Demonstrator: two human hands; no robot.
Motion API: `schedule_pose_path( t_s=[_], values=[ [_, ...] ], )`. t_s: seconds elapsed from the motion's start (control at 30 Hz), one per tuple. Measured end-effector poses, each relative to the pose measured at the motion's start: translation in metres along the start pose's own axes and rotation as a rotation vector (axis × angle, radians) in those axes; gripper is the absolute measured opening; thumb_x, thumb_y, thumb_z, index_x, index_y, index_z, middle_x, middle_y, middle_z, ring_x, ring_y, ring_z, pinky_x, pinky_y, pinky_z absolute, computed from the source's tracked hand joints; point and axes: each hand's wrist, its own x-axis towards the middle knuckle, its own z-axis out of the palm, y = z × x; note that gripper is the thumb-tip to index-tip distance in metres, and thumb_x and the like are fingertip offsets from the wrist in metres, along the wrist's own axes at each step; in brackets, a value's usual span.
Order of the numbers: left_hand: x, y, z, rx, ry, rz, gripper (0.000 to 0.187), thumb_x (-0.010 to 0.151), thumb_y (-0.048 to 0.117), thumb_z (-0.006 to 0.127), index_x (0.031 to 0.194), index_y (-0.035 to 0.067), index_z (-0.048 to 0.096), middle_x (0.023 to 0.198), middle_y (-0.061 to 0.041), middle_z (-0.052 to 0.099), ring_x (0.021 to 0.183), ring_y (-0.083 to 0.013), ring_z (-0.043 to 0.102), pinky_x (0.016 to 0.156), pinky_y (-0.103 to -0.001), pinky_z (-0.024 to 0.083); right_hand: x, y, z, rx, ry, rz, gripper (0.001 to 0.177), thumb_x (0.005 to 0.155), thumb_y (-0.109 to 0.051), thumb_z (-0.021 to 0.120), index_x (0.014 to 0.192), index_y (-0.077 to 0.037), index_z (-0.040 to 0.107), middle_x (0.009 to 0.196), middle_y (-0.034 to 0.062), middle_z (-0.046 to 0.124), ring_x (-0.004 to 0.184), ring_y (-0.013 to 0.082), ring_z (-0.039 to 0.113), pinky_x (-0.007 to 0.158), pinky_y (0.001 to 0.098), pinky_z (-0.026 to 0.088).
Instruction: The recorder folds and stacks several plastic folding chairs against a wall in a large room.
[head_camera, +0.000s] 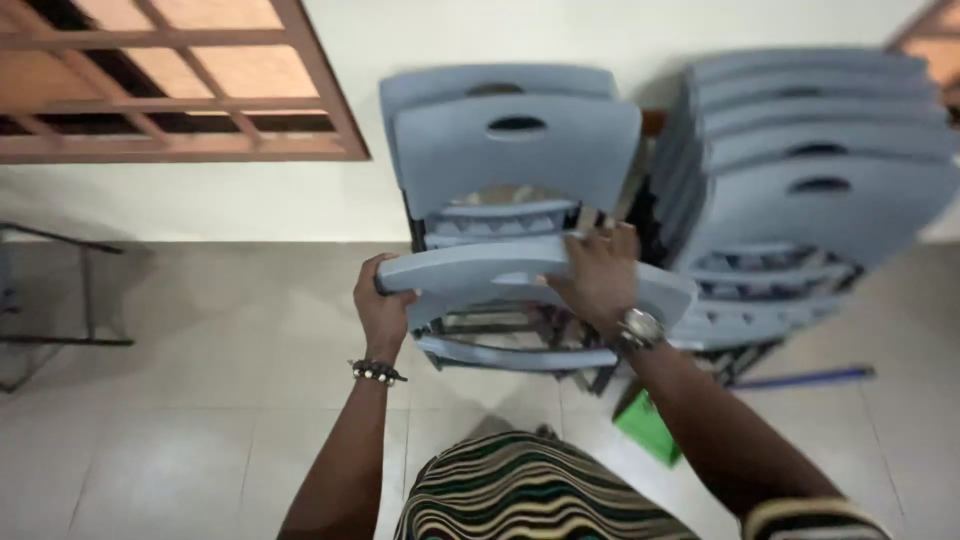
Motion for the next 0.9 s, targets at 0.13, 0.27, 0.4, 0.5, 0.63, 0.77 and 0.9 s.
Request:
schedule_pose_path(
  t_s=[0.13, 0.27, 0.4, 0.5, 0.63, 0.77, 0.9],
  values=[
    [0.018, -0.009, 0.009, -0.020, -0.120, 0.074, 0.049, 0.068, -0.010, 0.083, 0.112, -0.002, 0.063, 0.102, -0.012, 0.070, 0.093, -0.0219, 0.066, 0.080, -0.034, 0.056, -0.014, 0.046, 0.001, -0.025, 0.133, 0.131, 0.080, 0.073, -0.067, 0.078, 0.129, -0.011, 0.065, 0.125, 0.0171, 0.060, 0.129, 0.0389, 0.044, 0.115, 0.0629, 0.021],
    [0.020, -0.025, 0.032, -0.035, -0.180, -0.006, 0.051, 0.066, -0.015, 0.074, 0.113, -0.002, 0.061, 0.104, -0.010, 0.071, 0.093, -0.0172, 0.068, 0.077, -0.031, 0.059, -0.033, 0.081, 0.026, 0.041, 0.351, 0.283, 0.089, 0.070, -0.069, 0.081, 0.131, -0.006, 0.063, 0.133, 0.0196, 0.054, 0.133, 0.0428, 0.042, 0.113, 0.0640, 0.024],
    [0.037, -0.052, 0.055, -0.227, -0.090, -0.087, 0.044, 0.072, -0.015, 0.046, 0.110, -0.003, 0.064, 0.097, -0.011, 0.073, 0.082, -0.0203, 0.073, 0.064, -0.035, 0.064, -0.028, 0.111, 0.044, 0.281, 0.467, 0.362, 0.100, 0.068, -0.062, 0.085, 0.139, 0.001, 0.055, 0.139, 0.0236, 0.049, 0.132, 0.0454, 0.044, 0.108, 0.0596, 0.036],
    [0.061, -0.075, 0.067, -0.125, -0.013, -0.118, 0.039, 0.071, -0.015, 0.045, 0.103, -0.008, 0.067, 0.084, -0.017, 0.071, 0.067, -0.0251, 0.069, 0.055, -0.037, 0.060, -0.023, 0.147, 0.078, 0.681, 0.489, 0.443, 0.109, 0.066, -0.048, 0.090, 0.147, 0.004, 0.041, 0.136, 0.0252, 0.050, 0.122, 0.0431, 0.052, 0.096, 0.0508, 0.049],
    [0.102, -0.090, 0.091, -0.127, -0.008, -0.168, 0.030, 0.079, -0.008, 0.044, 0.098, -0.010, 0.067, 0.078, -0.018, 0.071, 0.061, -0.0262, 0.069, 0.053, -0.037, 0.058, -0.003, 0.199, 0.131, 0.854, 0.092, 0.567, 0.059, 0.071, -0.029, 0.088, 0.116, 0.003, 0.066, 0.105, 0.0227, 0.072, 0.094, 0.0336, 0.071, 0.080, 0.0422, 0.055],
    [0.151, -0.056, 0.119, 0.083, 0.038, -0.056, 0.035, 0.064, -0.010, 0.052, 0.094, -0.010, 0.070, 0.073, -0.016, 0.071, 0.061, -0.0260, 0.069, 0.050, -0.039, 0.055, 0.067, 0.215, 0.140, 0.696, -0.095, 0.664, 0.037, 0.073, -0.024, 0.089, 0.092, 0.005, 0.077, 0.085, 0.0226, 0.078, 0.077, 0.0321, 0.076, 0.071, 0.0440, 0.056],
    [0.196, -0.040, 0.131, 0.165, 0.031, 0.016, 0.027, 0.063, -0.008, 0.062, 0.089, -0.012, 0.067, 0.071, -0.011, 0.071, 0.060, -0.0262, 0.070, 0.051, -0.038, 0.056, 0.127, 0.228, 0.146, 0.660, -0.117, 0.655, 0.040, 0.068, -0.024, 0.091, 0.092, 0.003, 0.077, 0.088, 0.0220, 0.077, 0.081, 0.0309, 0.077, 0.073, 0.0434, 0.056]
  ],
)
